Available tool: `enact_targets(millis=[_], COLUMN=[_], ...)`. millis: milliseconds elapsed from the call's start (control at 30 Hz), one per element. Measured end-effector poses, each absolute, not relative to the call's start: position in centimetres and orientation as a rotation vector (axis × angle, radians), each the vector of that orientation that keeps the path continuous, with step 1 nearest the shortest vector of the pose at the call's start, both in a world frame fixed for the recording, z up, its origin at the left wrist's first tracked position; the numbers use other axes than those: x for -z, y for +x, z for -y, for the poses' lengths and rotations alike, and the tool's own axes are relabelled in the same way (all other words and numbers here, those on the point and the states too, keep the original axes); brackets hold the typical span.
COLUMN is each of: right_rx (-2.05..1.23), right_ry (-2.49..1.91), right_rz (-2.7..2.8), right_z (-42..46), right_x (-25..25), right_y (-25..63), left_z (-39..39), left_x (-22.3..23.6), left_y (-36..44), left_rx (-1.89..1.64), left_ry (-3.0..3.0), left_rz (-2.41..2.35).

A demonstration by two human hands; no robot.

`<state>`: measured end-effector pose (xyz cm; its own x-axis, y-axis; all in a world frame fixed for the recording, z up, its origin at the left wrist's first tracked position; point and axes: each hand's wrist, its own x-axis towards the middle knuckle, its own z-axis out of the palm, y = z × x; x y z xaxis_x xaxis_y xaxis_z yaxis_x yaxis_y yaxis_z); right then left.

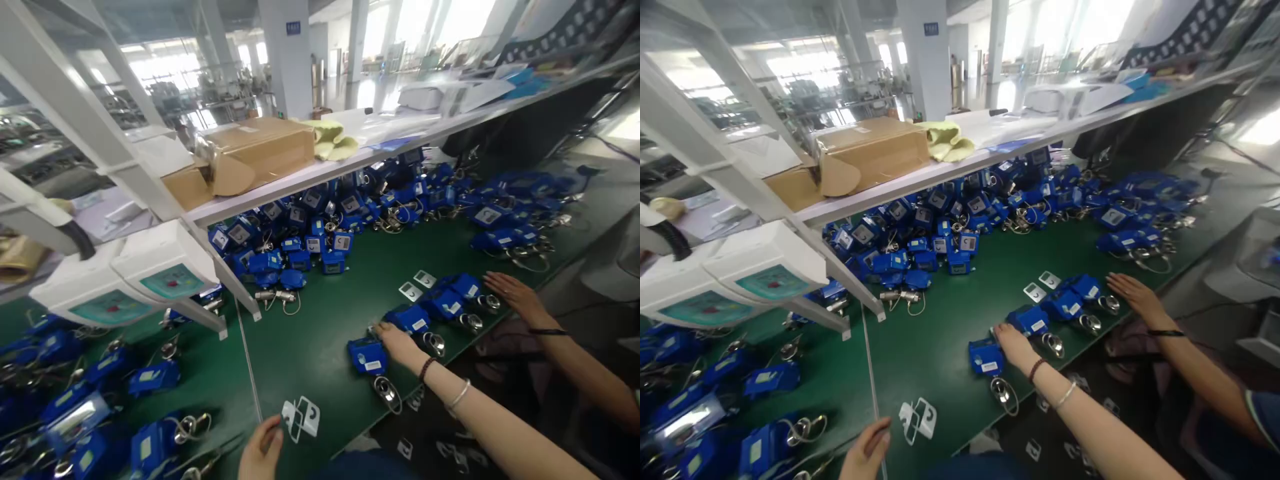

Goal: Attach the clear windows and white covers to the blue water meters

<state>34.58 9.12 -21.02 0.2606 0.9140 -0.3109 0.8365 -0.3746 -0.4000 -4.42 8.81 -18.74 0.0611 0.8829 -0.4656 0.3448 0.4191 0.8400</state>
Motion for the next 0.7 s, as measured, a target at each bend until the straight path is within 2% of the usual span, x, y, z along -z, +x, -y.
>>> enact_targets(millis=[233, 433, 500, 600, 700], right_rx=[-0.684, -0.608, -0.531, -0.363, -0.356], right_ry=[-2.316, -2.221, -2.015, -1.355, -0.855], right_rz=[1.953, 1.897, 1.896, 1.937, 2.041], right_z=[-8.9, -10.9, -11.1, -9.9, -8.3], right_x=[25.4, 22.3, 20.2, 17.6, 17.1], right_y=[35.0, 35.0, 32.4, 26.7, 21.9], left_z=[-6.1, -5.0, -4.9, -4.8, -5.0], left_x=[16.1, 13.4, 12.6, 12.2, 12.9], left_y=[0.4, 1.7, 2.7, 4.5, 4.8], left_rx=[-0.526, -0.594, -0.625, -0.721, -0.824], left_ry=[1.176, 1.180, 1.175, 1.142, 1.069], left_rz=[-1.531, -1.577, -1.538, -1.406, -1.365])
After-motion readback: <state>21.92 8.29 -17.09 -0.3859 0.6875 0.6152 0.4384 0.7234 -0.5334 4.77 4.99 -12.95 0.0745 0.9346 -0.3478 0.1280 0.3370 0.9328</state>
